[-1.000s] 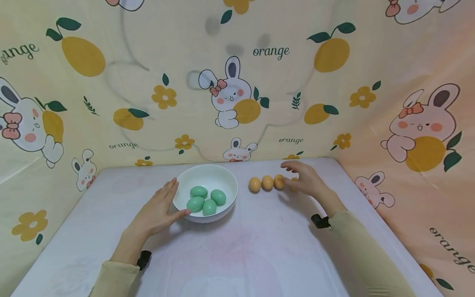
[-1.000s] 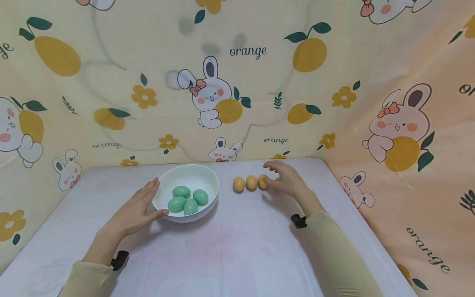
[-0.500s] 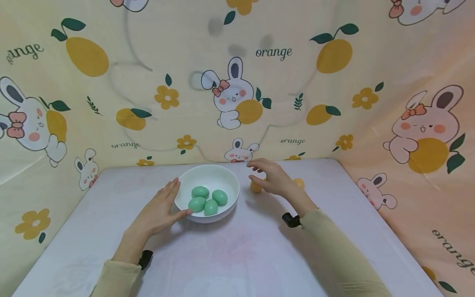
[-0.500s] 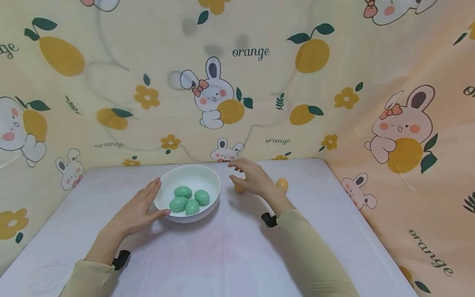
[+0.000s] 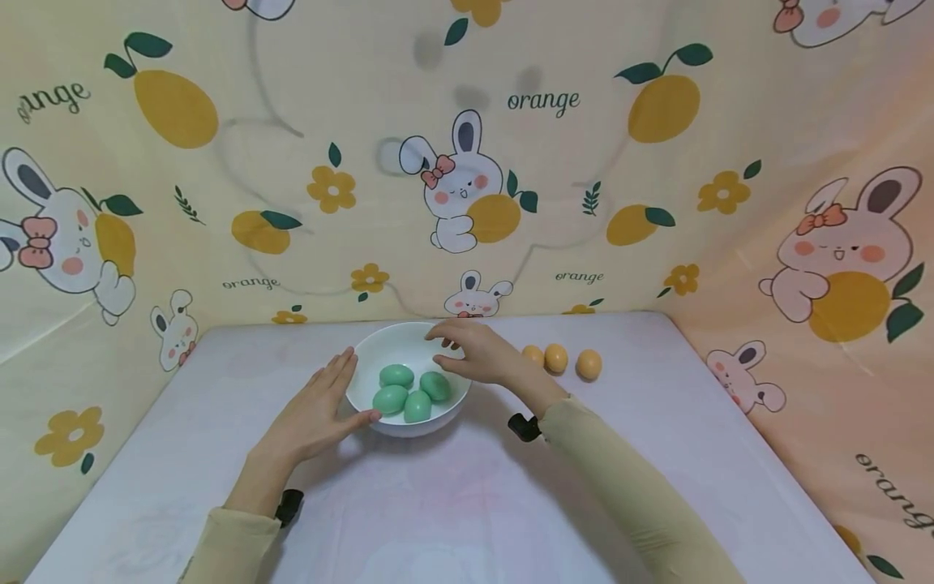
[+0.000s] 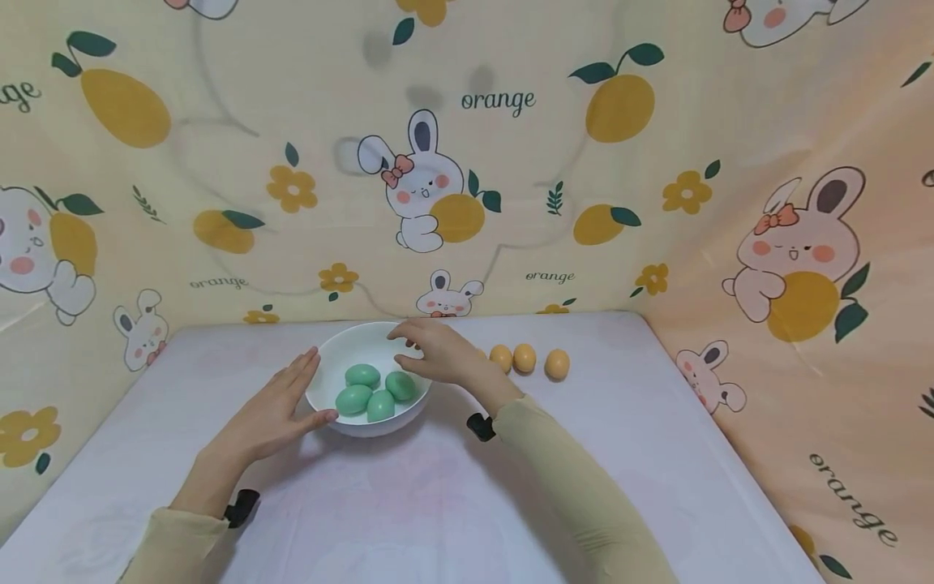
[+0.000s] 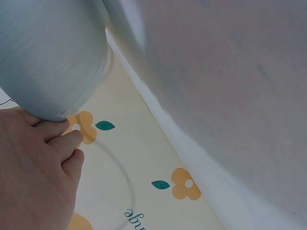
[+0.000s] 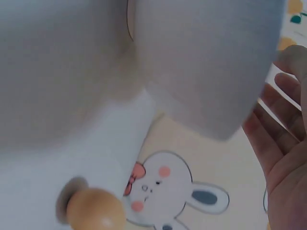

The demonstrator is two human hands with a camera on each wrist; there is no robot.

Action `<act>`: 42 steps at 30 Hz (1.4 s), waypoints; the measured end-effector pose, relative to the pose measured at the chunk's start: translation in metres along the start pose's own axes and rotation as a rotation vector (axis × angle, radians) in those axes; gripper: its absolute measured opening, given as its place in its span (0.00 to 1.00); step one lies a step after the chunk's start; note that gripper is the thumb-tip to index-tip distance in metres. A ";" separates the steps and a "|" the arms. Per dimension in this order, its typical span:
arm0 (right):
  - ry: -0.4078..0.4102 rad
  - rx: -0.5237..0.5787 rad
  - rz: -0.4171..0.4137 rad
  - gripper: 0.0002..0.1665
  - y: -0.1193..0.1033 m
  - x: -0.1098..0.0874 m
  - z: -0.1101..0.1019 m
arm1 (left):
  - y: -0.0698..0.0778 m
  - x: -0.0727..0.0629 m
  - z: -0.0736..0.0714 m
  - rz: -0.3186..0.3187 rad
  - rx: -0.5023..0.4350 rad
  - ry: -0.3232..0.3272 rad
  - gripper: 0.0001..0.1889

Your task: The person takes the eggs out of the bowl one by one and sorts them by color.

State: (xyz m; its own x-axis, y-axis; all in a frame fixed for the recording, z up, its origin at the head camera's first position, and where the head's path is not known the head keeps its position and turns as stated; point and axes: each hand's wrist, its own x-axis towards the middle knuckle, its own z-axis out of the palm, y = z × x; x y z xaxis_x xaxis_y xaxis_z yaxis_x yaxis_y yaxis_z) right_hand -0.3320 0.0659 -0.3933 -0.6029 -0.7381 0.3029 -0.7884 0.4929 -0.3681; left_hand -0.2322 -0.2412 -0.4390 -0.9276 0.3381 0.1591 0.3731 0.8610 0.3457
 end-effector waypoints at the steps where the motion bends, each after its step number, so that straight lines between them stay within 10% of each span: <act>1: -0.027 0.000 0.004 0.21 -0.001 0.003 0.002 | 0.000 0.000 0.000 -0.002 0.000 -0.002 0.58; 20: -0.400 -0.044 0.045 0.25 0.003 0.030 0.018 | 0.000 0.000 -0.001 0.001 -0.005 0.000 0.58; 42: -0.428 -0.062 0.068 0.23 0.006 0.029 0.022 | 0.001 0.001 -0.001 0.001 0.000 -0.001 0.58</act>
State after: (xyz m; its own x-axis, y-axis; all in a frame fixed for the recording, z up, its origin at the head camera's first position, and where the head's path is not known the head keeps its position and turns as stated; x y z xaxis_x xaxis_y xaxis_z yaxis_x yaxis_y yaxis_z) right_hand -0.3514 0.0377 -0.4062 -0.5588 -0.8210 -0.1171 -0.7622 0.5641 -0.3175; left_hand -0.2331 -0.2403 -0.4376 -0.9274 0.3389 0.1584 0.3736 0.8608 0.3455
